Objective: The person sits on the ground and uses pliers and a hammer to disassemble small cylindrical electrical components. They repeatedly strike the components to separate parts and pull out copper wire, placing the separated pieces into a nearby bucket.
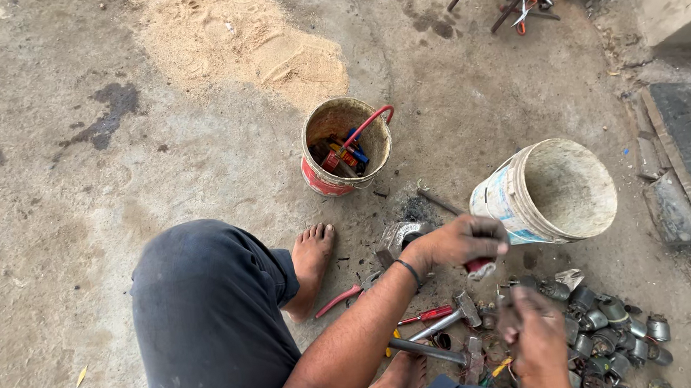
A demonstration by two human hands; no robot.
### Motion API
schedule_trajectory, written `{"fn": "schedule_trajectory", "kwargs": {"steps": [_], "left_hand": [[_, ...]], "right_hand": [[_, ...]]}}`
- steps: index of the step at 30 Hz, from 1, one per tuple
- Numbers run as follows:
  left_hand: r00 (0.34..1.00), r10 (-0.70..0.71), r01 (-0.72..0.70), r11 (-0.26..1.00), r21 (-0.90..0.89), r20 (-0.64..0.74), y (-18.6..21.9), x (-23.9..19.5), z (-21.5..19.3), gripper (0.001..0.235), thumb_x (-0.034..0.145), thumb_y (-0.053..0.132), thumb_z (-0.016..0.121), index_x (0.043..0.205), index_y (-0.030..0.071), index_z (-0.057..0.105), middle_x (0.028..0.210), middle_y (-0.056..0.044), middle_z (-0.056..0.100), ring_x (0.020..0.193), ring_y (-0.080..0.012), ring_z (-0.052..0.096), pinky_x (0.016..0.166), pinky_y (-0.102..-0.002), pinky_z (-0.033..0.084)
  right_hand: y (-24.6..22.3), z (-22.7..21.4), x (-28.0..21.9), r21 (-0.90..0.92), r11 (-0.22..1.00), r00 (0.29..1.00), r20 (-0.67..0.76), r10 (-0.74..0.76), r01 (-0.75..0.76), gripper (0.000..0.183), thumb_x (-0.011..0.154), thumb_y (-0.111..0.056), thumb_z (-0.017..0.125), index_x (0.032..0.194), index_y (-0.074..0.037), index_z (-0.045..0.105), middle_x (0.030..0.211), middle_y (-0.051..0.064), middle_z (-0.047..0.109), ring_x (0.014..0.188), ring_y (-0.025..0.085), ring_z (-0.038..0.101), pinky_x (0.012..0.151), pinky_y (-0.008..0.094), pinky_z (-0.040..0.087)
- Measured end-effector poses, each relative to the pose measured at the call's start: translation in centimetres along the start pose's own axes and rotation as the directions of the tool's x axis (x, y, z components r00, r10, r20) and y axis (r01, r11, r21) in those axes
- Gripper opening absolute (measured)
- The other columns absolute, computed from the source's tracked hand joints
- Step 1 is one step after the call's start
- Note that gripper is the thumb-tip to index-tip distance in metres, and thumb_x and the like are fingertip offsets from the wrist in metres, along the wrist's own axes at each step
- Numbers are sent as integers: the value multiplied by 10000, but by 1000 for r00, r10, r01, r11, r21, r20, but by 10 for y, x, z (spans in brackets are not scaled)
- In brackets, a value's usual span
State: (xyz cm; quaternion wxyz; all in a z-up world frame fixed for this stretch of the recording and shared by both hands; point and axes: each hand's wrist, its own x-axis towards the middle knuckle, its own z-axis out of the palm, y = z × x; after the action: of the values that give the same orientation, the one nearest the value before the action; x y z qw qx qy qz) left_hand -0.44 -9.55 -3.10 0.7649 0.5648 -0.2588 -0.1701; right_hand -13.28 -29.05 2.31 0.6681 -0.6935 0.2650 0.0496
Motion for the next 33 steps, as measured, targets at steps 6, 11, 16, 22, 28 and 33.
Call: {"fn": "schedule_trajectory", "kwargs": {"steps": [6,11,16,22,28,33], "left_hand": [[671,-83,250,961,119,-737,3,-3,-13,126,978,162,660,1029,62,719,793,-71,718,653,-143,636,640,-366,555],[865,-126,128,991,-29,-487,-5,-6,-34,91,970,109,683,996,24,705,741,-75,683,619,-146,645,569,-327,543],[661,-66,187,979,79,-748,-9,-11,-20,139,992,153,632,961,28,684,666,-38,670,554,-138,658,505,-291,534],[847,-174,80,976,-203,-502,25,-10,-37,164,961,163,686,1039,19,685,766,-73,662,611,-122,618,559,-314,540],[871,233,59,823,564,-432,38,-12,7,139,950,150,726,1019,41,676,825,-129,731,737,-230,704,714,-381,566],[806,170,22,949,315,-568,38,-12,44,115,973,147,669,1021,44,649,812,-116,714,745,-213,719,702,-367,572]], "right_hand": [[-12,7,-5,-673,740,952,235,197,12,289,970,-210,629,919,-27,846,536,88,549,477,158,506,503,290,451],[-12,-3,-4,-286,927,970,49,-237,241,316,985,-310,689,988,-2,762,660,58,576,593,164,461,573,341,386],[-8,36,-32,-523,673,819,527,-226,523,472,917,-473,642,970,-34,809,737,37,732,650,153,640,654,318,512],[-27,37,-9,-853,513,995,95,-27,95,485,941,-485,621,1165,-91,792,922,184,792,832,287,744,803,411,577],[13,17,1,-764,446,873,317,-371,467,598,865,-366,771,1352,-37,656,1312,195,659,1162,327,601,936,488,444],[58,36,12,-56,964,953,175,-247,260,315,1048,-204,633,1220,59,662,1014,108,645,874,183,575,784,357,476]]}}
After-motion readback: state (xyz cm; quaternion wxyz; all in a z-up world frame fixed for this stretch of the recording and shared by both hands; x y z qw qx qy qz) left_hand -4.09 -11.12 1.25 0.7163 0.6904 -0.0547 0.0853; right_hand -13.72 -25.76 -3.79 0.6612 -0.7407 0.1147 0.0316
